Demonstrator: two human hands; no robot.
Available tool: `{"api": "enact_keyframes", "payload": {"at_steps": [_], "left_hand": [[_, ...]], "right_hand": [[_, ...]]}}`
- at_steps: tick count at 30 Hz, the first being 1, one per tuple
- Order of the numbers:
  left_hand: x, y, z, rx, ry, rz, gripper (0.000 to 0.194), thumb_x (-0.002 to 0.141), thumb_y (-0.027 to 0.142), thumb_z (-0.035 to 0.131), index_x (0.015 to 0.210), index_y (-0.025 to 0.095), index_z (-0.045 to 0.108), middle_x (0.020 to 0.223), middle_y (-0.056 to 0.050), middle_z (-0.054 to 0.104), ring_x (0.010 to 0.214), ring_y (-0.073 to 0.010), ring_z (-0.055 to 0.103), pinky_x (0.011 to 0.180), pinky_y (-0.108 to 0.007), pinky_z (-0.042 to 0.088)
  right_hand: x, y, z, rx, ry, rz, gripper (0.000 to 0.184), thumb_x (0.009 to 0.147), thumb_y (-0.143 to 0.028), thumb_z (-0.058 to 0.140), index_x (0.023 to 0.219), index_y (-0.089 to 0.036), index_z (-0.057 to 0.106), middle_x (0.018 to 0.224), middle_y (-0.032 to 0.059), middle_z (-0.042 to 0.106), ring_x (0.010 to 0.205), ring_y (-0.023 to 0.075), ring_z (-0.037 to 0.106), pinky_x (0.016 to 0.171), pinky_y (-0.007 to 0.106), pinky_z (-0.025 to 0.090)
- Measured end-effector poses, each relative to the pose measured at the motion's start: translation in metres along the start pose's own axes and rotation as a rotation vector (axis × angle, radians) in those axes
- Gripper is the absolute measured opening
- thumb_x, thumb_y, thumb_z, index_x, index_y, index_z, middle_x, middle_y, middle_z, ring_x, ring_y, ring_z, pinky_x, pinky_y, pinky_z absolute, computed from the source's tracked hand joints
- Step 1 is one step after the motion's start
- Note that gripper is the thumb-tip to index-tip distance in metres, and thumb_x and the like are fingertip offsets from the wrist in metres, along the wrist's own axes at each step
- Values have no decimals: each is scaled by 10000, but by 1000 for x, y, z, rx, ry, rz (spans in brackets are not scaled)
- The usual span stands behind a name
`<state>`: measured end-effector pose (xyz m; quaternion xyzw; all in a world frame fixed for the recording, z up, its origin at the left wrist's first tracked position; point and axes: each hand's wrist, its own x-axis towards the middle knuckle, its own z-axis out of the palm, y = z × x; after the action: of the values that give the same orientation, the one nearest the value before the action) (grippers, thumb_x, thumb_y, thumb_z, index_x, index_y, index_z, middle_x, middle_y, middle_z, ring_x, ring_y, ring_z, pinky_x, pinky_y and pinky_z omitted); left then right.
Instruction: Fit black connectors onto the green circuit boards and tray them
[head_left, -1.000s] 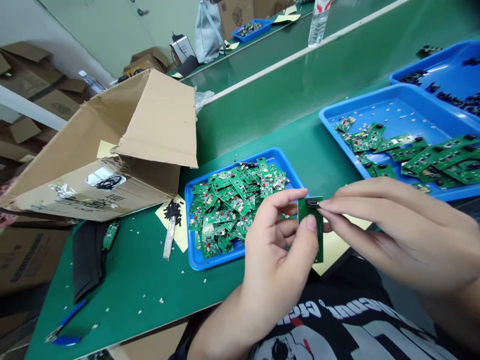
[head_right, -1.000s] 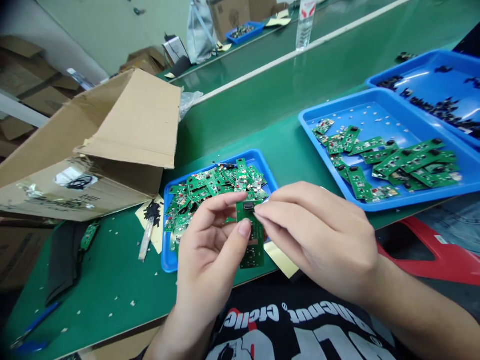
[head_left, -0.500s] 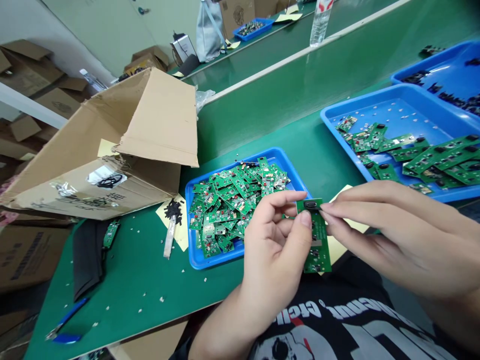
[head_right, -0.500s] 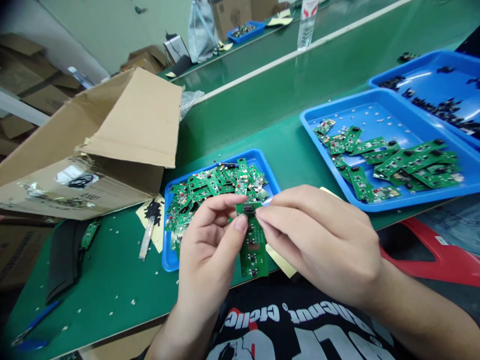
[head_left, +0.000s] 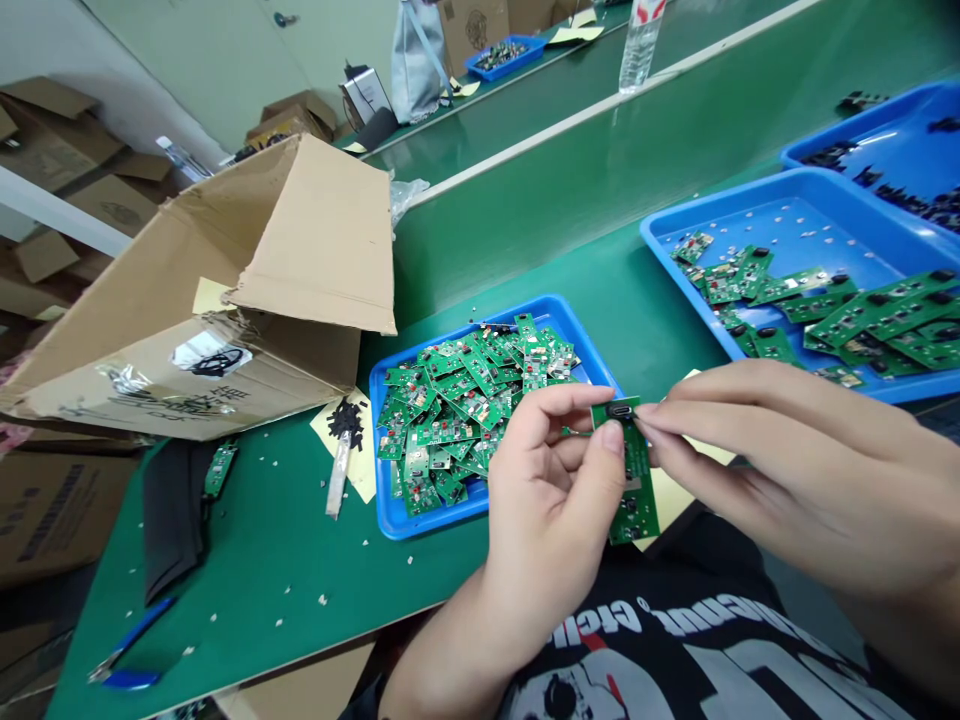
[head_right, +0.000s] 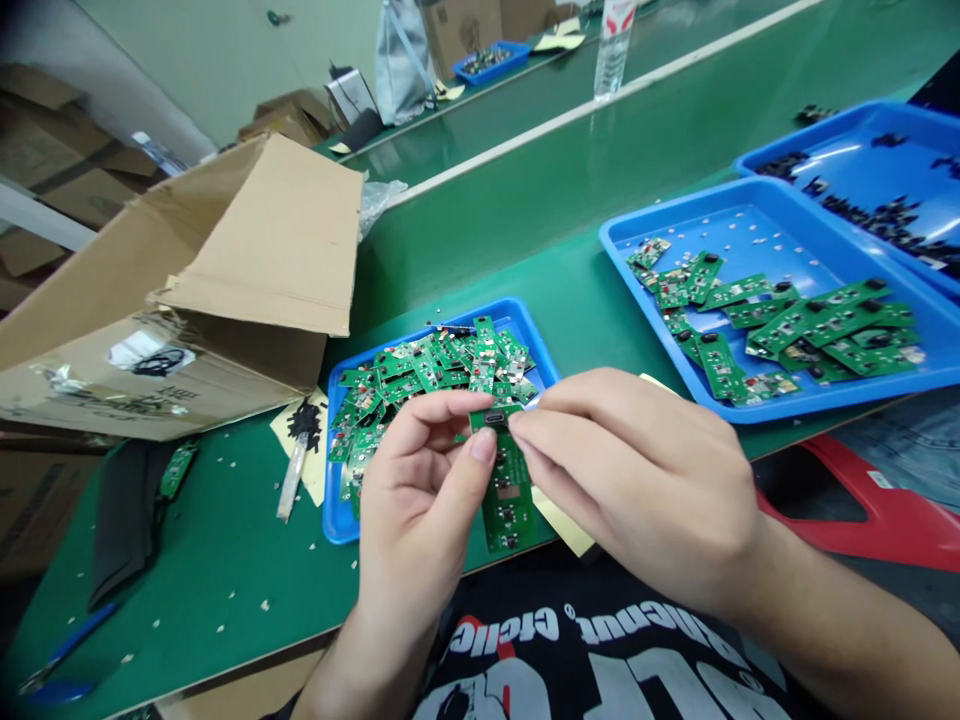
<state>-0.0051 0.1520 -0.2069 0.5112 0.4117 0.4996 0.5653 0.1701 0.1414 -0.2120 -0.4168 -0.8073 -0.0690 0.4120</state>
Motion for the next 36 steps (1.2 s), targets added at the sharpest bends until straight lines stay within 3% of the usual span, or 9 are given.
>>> {"api": "enact_keyframes", "payload": {"at_steps": [5,12,19,22,27,32,36], "left_hand": [[2,0,1,38,30,69,106,944,184,760,1020,228,701,868,6,697,589,-80,628,494,-174,536],[5,-1,4,-3,48,128,121,935,122,744,983,228,711,858,15,761,703,-102,734,589,-174,623],[5,-9,-1,9,15,85,66,964,243,747,1019,227,714,869,-14,759,696,-132,760,420,-137,528],[9,-5,-7,-20,-91,-2,131,948,311,780,1014,220,713,805,-5,709,624,-133,743,432,-161,553],[18,9,-22,-101,-346,-256,184,876,195,810,988,210,665,751,38,611,558,-90,680,504,-171,596],[24,9,-33,-156,-587,-402,591,815,103,817,1330,283,588,735,72,598,507,-90,617,496,-204,593],[31,9,-37,-178,-748,-497,625,859,80,741,1409,291,531,760,55,619,494,-82,603,478,-194,538]], "right_hand": [[0,-1,2,-27,0,22,126,1037,-104,640,1024,-222,684,926,31,746,809,154,728,689,292,611],[2,0,2,-20,-10,12,115,1040,-88,637,1024,-186,694,944,56,744,831,146,722,730,270,618],[4,0,-2,-20,-7,78,167,1042,-74,622,1033,-230,681,954,30,737,779,141,702,658,273,601],[7,3,-4,14,-40,59,178,1054,-85,595,1036,-243,674,948,9,728,743,126,693,633,243,586],[17,14,-11,138,-151,-39,195,1134,-195,475,1078,-212,661,881,6,747,719,109,712,659,175,587],[16,23,-19,375,-309,-105,193,1135,-194,494,1102,-202,684,924,0,733,778,66,691,689,147,564],[16,28,-20,548,-405,-174,186,1105,-107,521,1012,-183,663,875,-10,685,744,44,645,669,129,530]]}}
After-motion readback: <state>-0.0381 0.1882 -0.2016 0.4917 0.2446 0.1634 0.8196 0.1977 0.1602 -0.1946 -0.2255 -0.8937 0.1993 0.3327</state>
